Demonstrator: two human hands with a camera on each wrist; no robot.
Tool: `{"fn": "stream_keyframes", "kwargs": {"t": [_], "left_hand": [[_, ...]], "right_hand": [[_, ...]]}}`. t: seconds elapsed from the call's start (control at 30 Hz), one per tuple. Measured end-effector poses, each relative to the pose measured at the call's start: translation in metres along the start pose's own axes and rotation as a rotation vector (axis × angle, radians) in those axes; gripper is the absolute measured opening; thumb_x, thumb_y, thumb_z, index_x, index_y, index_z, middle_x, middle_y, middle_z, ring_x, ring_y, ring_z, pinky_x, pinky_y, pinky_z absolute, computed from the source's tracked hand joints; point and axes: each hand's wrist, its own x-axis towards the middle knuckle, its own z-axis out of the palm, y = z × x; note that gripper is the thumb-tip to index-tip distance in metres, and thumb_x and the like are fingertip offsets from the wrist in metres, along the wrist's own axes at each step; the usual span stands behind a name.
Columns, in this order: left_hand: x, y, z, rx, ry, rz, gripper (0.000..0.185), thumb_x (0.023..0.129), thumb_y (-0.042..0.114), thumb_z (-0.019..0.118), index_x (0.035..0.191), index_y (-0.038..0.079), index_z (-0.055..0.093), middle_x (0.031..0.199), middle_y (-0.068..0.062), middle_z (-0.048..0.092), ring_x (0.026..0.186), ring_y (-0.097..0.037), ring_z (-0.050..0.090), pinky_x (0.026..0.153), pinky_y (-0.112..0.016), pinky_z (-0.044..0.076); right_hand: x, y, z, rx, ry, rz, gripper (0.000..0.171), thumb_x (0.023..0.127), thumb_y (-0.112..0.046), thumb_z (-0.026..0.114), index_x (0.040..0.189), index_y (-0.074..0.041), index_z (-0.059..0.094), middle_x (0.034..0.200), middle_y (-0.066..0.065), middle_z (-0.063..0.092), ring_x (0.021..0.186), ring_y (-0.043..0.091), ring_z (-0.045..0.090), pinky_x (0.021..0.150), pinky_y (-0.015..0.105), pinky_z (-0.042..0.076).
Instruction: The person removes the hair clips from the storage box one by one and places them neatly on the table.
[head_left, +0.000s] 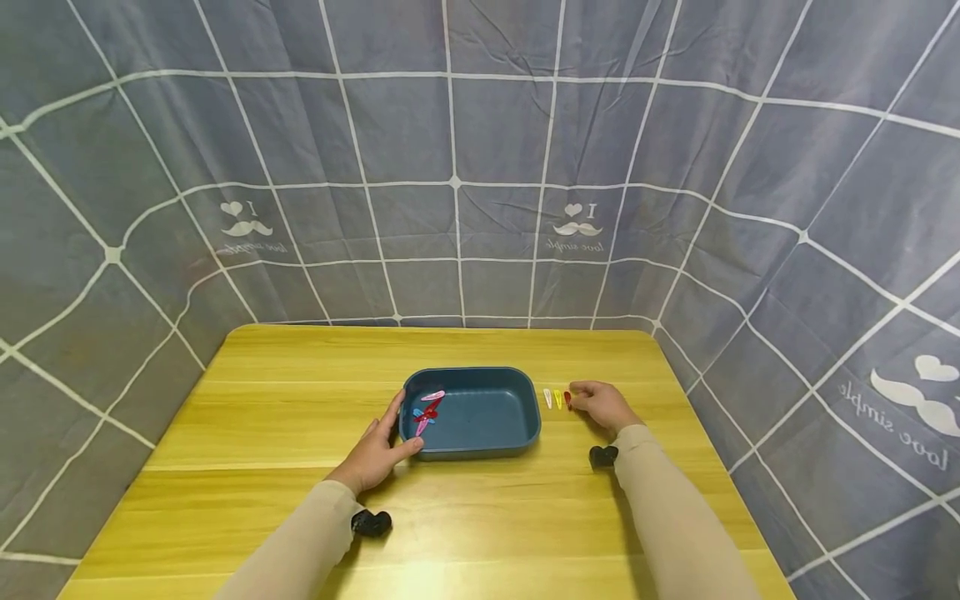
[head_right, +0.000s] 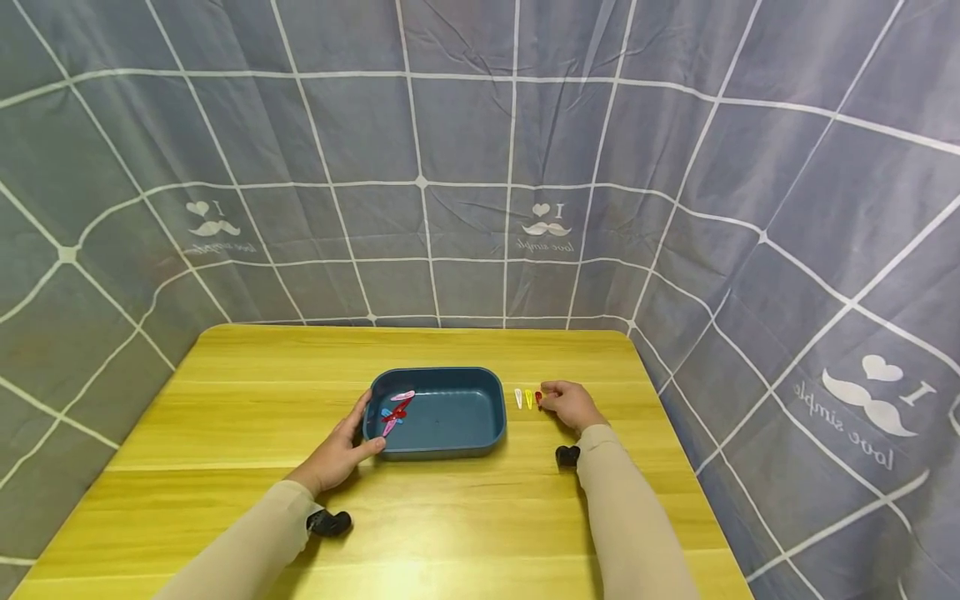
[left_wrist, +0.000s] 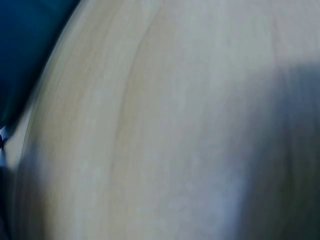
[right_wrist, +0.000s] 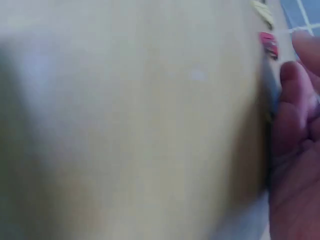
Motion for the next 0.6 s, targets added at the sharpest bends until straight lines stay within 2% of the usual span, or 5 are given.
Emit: {"fn": "stream_keyframes", "kwargs": {"t": [0.13, 0.27, 0.43, 0.53, 0.6], "left_hand": [[-0.001, 0.002, 0.000, -0.006, -0.002, -0.001, 0.095, 0.101, 0.053, 0.066, 0.170, 0.042, 0.002, 0.175, -0.017, 0.021, 0.158, -0.060, 0.001, 0.121, -0.081, 0.009], [-0.002, 0.003, 0.001, -0.008, -0.005, 0.001, 0.095, 0.101, 0.053, 0.066, 0.170, 0.042, 0.002, 0.175, -0.017, 0.021, 0.158, -0.060, 0.001, 0.120, -0.082, 0.010], [-0.004, 0.004, 0.000, -0.016, 0.001, 0.001, 0.095, 0.101, 0.051, 0.067, 0.170, 0.041, 0.003, 0.174, -0.018, 0.023, 0.158, -0.060, 0.001, 0.121, -0.081, 0.010], [-0.005, 0.004, -0.001, -0.014, 0.003, 0.001, 0.094, 0.101, 0.051, 0.067, 0.170, 0.041, 0.003, 0.174, -0.018, 0.023, 0.158, -0.060, 0.001, 0.121, -0.081, 0.010], [-0.005, 0.004, -0.001, -0.010, 0.005, 0.001, 0.094, 0.101, 0.051, 0.067, 0.170, 0.041, 0.003, 0.174, -0.018, 0.023, 0.158, -0.060, 0.001, 0.121, -0.082, 0.011]], "right_hand": [[0.000, -0.006, -0.007, 0.023, 0.020, 0.001, 0.049, 0.103, -0.021, 0.065, 0.147, -0.001, 0.060, 0.138, 0.023, 0.068, 0.124, 0.039, 0.064, 0.105, 0.052, 0.053], [-0.001, -0.023, -0.013, -0.001, 0.029, -0.046, 0.049, 0.106, -0.023, 0.061, 0.149, 0.001, 0.057, 0.137, 0.024, 0.067, 0.123, 0.041, 0.064, 0.105, 0.054, 0.053], [-0.001, -0.060, -0.014, -0.025, 0.015, -0.135, 0.051, 0.107, -0.025, 0.062, 0.151, -0.001, 0.055, 0.140, 0.022, 0.066, 0.130, 0.041, 0.062, 0.110, 0.056, 0.050], [-0.002, -0.085, -0.007, -0.031, -0.010, -0.188, 0.050, 0.107, -0.024, 0.064, 0.151, -0.003, 0.056, 0.140, 0.020, 0.067, 0.126, 0.040, 0.065, 0.097, 0.058, 0.056], [-0.003, -0.101, -0.001, -0.026, -0.036, -0.211, 0.049, 0.106, -0.023, 0.065, 0.151, -0.005, 0.057, 0.140, 0.017, 0.068, 0.125, 0.037, 0.067, 0.095, 0.058, 0.058]]}}
